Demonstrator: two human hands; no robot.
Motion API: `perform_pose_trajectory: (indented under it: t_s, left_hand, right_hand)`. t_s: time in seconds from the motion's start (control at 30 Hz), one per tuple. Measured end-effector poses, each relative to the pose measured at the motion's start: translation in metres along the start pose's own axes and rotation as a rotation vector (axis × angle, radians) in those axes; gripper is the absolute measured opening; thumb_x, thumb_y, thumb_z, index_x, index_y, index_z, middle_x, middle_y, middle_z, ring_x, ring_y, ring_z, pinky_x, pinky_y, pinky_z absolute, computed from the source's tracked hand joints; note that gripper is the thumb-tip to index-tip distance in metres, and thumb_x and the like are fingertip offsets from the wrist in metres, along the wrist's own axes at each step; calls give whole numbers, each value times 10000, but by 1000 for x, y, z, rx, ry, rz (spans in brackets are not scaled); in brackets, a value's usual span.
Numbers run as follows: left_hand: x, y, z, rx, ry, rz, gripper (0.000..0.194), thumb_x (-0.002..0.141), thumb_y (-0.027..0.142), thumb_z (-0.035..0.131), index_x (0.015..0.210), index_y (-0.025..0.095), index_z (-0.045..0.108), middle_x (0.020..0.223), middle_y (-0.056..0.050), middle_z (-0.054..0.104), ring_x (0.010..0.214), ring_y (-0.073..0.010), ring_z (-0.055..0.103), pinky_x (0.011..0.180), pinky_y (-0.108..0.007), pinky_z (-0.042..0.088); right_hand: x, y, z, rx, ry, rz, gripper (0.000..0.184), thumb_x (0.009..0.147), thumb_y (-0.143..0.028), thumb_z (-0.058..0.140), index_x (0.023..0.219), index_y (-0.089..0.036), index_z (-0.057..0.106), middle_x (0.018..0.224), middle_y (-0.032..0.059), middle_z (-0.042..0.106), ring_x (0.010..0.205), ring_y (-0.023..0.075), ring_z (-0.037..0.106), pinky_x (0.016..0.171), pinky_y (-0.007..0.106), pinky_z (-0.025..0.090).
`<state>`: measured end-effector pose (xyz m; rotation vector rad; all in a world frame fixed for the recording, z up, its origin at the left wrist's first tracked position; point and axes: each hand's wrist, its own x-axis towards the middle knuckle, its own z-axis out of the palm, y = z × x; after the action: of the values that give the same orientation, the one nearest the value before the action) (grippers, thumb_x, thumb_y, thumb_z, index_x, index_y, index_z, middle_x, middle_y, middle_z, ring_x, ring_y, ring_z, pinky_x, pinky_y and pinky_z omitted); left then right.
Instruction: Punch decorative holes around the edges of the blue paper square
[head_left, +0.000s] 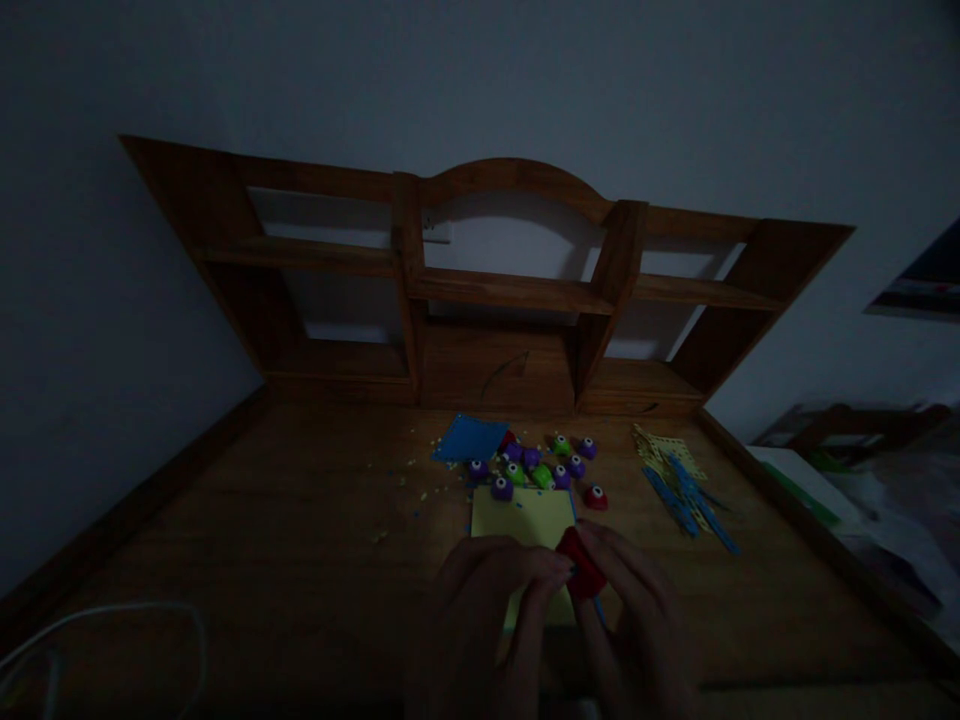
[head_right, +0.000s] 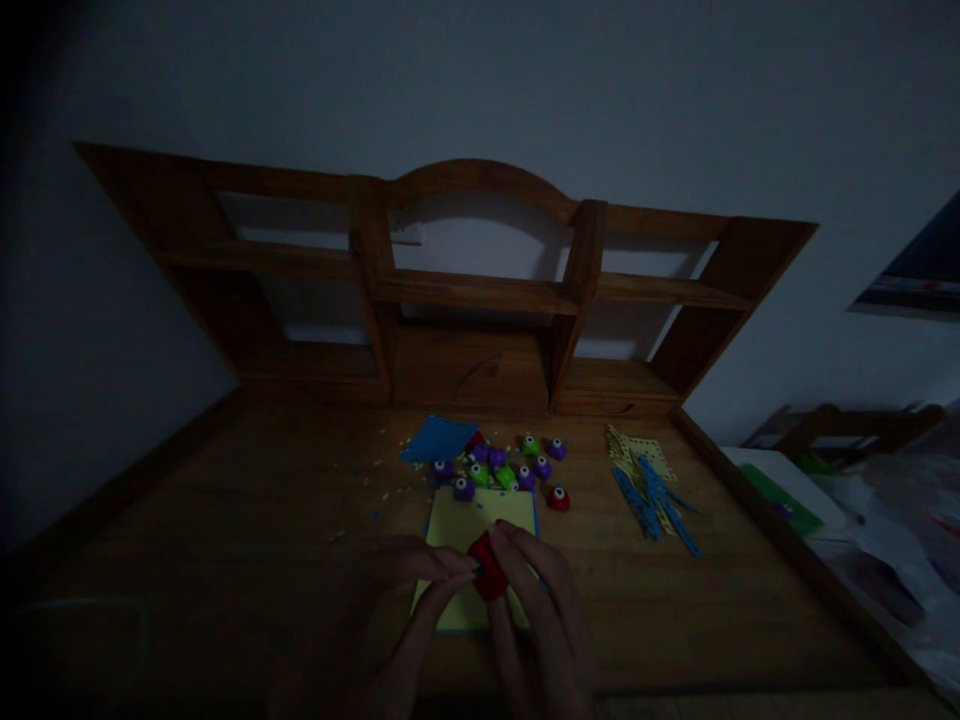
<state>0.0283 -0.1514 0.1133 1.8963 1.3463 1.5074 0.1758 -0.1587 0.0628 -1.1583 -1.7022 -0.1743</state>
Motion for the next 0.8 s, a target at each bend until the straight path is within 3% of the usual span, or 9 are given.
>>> perform_pose_trajectory:
  t_s: [0.3,0.5,0.7,0.8]
  left_hand:
    - [3,-8,3,-48,-65,-15,109,854,233,554,798,260,644,827,-10,681,774,-165,646,717,-305,572]
    - [7,-8,1,-37,-134,25,120,831,150,560,773,241,611,823,1,675,766,-141,631,696,-248,549]
    - [2,-10,9,-103,-77,10,196,848,85,466,750,216,573,812,-9,653,796,-147,599,707,-261,518]
    - [-2,-11,13,-144,-34,26,204,848,81,444,749,214,564,819,-17,641,782,-144,592,675,-252,512]
  right_hand:
    - [-2,1,0,-53,-27,-41,604,846,-70,533,1400,-269,399,1258,65,547,1135,221,550,860,343,557]
    - [-3,2,0,-107,-37,-63,622,847,-72,550,1412,-273,383,1246,71,560,1108,223,572,885,353,548]
    - [-7,7,1,-161,-25,-156,546,877,-102,505,1402,-222,408,1242,78,566,1096,209,580,854,310,561]
    - [-8,5,0,-157,-46,-132,541,880,-90,485,1402,-208,409,1248,81,562,1103,209,574,880,320,551]
